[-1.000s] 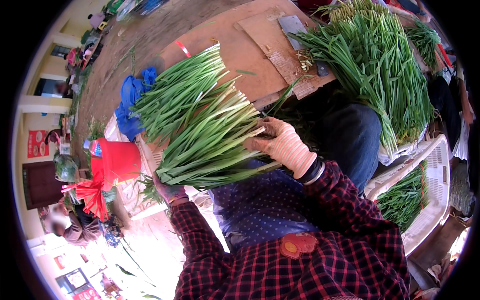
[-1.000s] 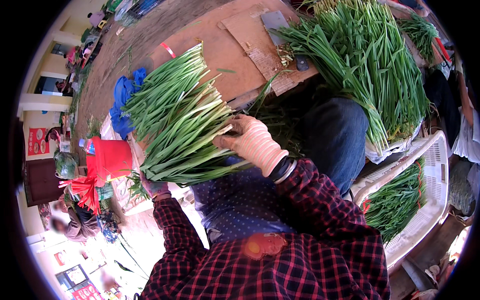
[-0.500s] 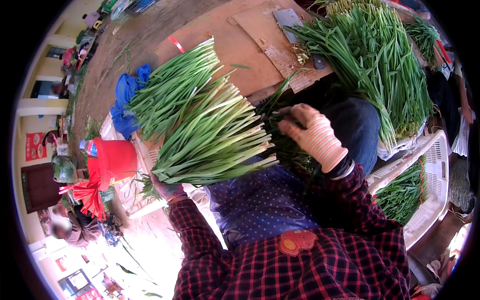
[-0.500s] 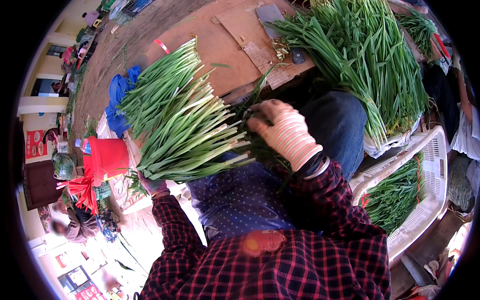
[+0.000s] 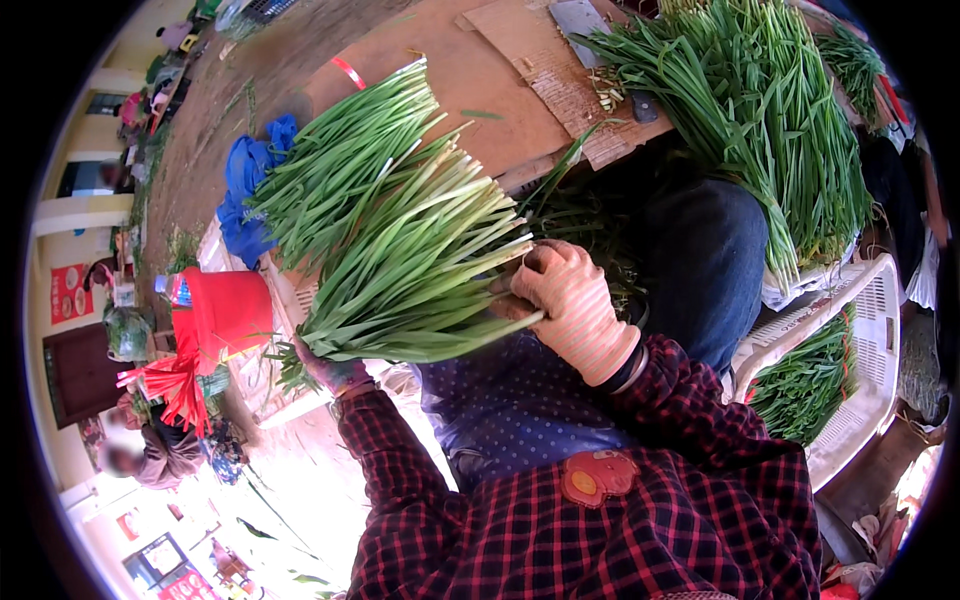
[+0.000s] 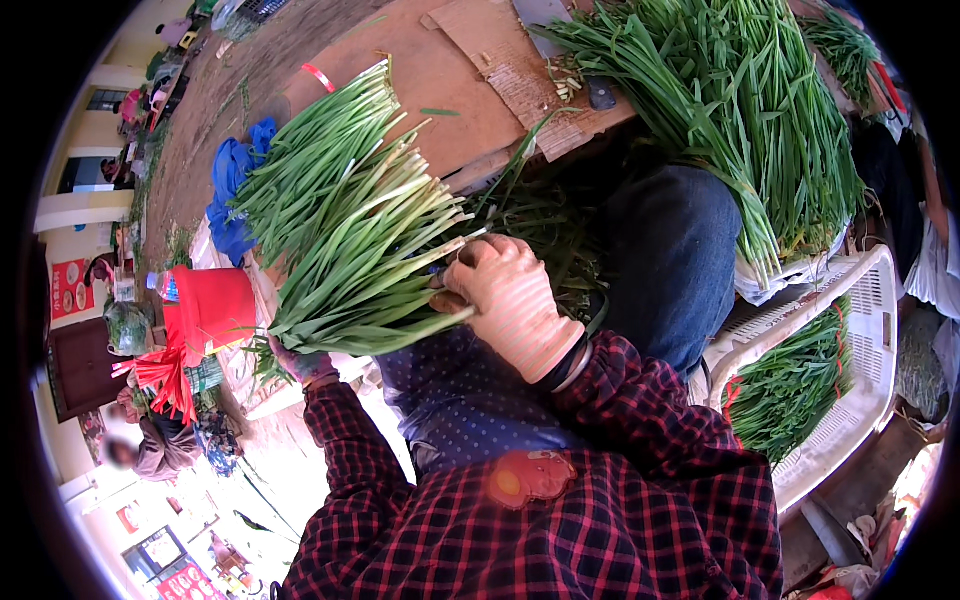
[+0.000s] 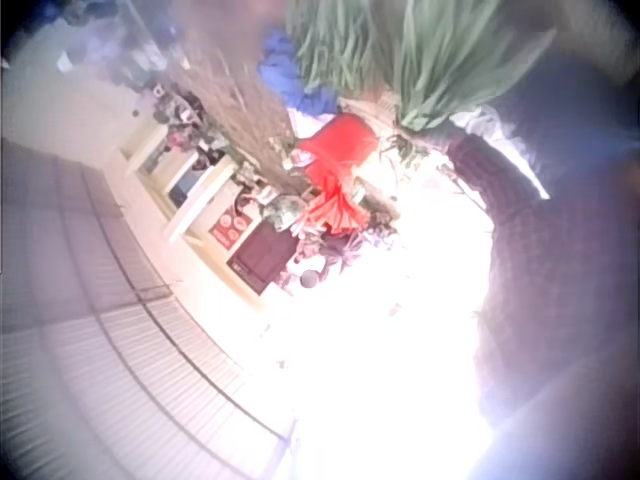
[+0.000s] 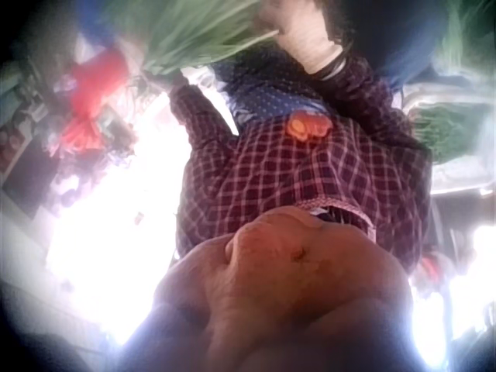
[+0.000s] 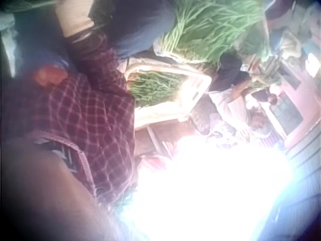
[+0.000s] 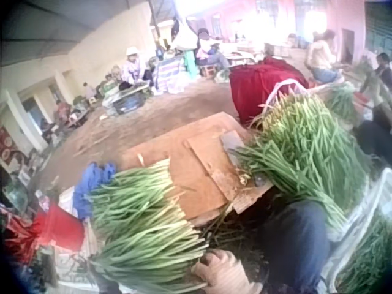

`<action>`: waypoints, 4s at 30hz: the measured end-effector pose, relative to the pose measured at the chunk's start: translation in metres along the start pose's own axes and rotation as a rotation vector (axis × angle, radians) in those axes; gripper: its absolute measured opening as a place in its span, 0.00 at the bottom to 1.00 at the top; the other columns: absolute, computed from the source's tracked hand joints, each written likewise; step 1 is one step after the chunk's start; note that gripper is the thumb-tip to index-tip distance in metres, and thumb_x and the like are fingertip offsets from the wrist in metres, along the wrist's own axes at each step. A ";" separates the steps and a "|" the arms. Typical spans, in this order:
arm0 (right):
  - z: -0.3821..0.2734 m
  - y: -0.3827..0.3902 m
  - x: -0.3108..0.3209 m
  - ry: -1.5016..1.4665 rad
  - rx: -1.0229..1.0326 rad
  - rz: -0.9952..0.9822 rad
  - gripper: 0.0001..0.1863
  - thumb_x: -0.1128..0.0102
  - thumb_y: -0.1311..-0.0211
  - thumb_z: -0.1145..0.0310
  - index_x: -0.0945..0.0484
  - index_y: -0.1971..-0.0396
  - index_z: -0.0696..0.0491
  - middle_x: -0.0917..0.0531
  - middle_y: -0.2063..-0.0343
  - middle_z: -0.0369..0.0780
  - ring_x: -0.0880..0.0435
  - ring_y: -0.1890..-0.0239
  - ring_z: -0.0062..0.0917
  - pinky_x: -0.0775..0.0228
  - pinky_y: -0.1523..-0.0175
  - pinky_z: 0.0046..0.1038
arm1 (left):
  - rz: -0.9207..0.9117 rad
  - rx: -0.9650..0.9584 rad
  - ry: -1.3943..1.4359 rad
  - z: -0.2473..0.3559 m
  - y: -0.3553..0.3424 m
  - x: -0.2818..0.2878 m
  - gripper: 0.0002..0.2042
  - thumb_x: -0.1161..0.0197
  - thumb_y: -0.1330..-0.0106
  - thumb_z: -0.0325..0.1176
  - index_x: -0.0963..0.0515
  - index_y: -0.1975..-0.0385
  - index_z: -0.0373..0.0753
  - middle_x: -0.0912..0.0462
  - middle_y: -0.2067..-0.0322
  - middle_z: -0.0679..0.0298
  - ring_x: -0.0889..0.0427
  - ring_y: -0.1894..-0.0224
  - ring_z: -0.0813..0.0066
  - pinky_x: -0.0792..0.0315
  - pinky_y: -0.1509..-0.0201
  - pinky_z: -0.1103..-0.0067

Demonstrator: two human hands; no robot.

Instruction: The person sorts bunches of green leaves, ties them with red plastic strips, and trims the root ends with a cleaver.

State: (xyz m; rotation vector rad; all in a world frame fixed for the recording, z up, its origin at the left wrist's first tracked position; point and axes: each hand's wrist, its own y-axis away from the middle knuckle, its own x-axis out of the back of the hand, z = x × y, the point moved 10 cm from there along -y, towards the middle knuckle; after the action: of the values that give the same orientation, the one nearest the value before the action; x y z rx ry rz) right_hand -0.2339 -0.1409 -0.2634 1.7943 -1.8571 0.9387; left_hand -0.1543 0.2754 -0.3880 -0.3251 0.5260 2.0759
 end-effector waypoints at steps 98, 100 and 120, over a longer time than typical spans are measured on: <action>0.108 0.004 0.025 0.571 -0.348 -0.464 0.09 0.38 0.44 0.62 0.15 0.65 0.46 0.13 0.66 0.41 0.14 0.58 0.38 0.22 0.55 0.38 | -0.020 -0.251 -0.201 0.126 0.056 -0.013 0.30 0.48 0.32 0.51 0.39 0.31 0.47 0.24 0.47 0.51 0.20 0.50 0.52 0.23 0.45 0.54; 0.100 -0.004 0.032 0.533 -0.361 -0.410 0.09 0.37 0.44 0.60 0.16 0.64 0.46 0.13 0.65 0.40 0.15 0.56 0.38 0.23 0.54 0.38 | -0.056 -0.238 -0.190 0.119 0.047 -0.005 0.32 0.47 0.33 0.52 0.40 0.30 0.49 0.24 0.46 0.51 0.21 0.49 0.52 0.24 0.44 0.54; 0.123 0.009 -0.064 0.536 -0.449 -0.479 0.14 0.40 0.41 0.59 0.18 0.59 0.50 0.17 0.57 0.42 0.18 0.52 0.35 0.26 0.49 0.35 | 0.083 -0.450 -0.325 0.126 0.065 0.003 0.32 0.56 0.29 0.59 0.32 0.38 0.38 0.26 0.45 0.46 0.21 0.50 0.52 0.24 0.46 0.56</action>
State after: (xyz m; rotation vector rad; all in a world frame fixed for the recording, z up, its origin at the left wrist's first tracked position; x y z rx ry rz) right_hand -0.2148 -0.1813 -0.3953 1.4286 -1.1214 0.6625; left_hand -0.2140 0.3086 -0.2637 -0.2177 -0.1297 2.2592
